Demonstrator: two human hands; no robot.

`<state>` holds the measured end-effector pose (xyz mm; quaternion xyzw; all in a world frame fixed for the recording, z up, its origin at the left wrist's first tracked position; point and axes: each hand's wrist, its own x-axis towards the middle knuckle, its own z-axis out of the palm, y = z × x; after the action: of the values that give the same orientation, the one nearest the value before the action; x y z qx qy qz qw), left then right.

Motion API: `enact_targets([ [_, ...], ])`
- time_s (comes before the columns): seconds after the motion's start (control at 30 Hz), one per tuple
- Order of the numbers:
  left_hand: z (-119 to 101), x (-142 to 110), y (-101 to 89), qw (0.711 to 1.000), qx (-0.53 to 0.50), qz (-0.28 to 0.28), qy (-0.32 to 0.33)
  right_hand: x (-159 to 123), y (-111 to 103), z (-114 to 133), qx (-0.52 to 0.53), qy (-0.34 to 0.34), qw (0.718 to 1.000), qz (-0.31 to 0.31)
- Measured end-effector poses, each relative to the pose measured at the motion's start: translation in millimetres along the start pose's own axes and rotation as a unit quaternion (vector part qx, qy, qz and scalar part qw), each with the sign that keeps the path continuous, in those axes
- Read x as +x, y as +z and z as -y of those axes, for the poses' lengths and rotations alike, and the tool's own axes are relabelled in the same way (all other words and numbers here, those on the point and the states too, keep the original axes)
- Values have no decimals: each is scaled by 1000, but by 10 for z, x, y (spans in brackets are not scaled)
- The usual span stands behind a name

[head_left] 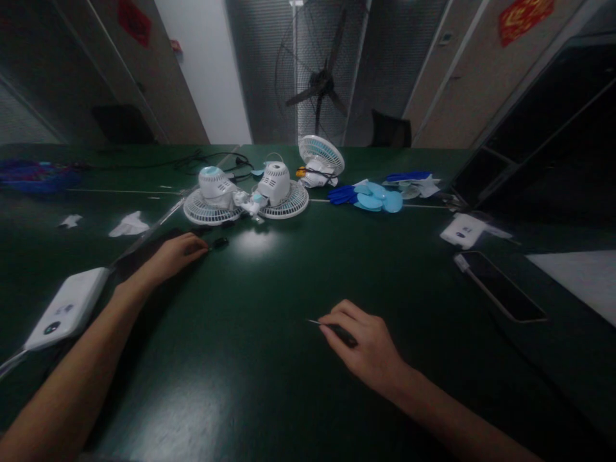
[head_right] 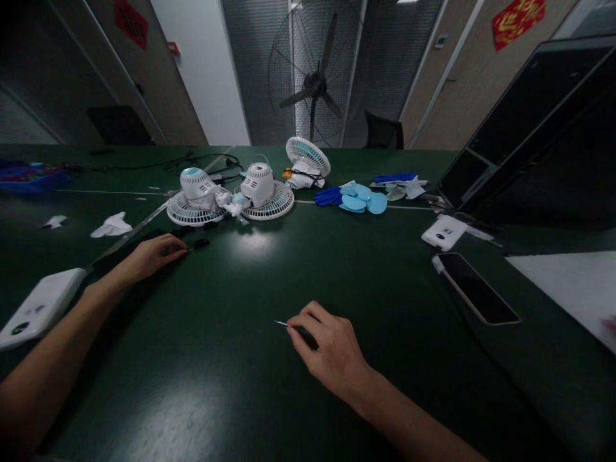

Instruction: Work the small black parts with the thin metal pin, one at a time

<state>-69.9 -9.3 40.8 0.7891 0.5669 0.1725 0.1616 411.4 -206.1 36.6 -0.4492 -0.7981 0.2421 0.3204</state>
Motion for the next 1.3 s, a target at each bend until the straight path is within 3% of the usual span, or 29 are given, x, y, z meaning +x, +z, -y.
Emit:
enact_targets([
  [0.13,-14,-4,25,1000,1,-9,-5,3,-14,19,1,-2,1000,-1],
  [0.33,-198,-8,17,994,-50,-82,-57,1,3,13,3,0,1000,-3],
  [0.53,-360,38,118,990,-45,-93,-96,7,-7,17,-7,6,1000,4],
  [0.9,-410,74,196,991,-5,-103,-91,11,-9,9,0,4,1000,2],
  [1.3,-308,77,210,991,-3,-109,-75,-5,4,-2,0,5,1000,2],
])
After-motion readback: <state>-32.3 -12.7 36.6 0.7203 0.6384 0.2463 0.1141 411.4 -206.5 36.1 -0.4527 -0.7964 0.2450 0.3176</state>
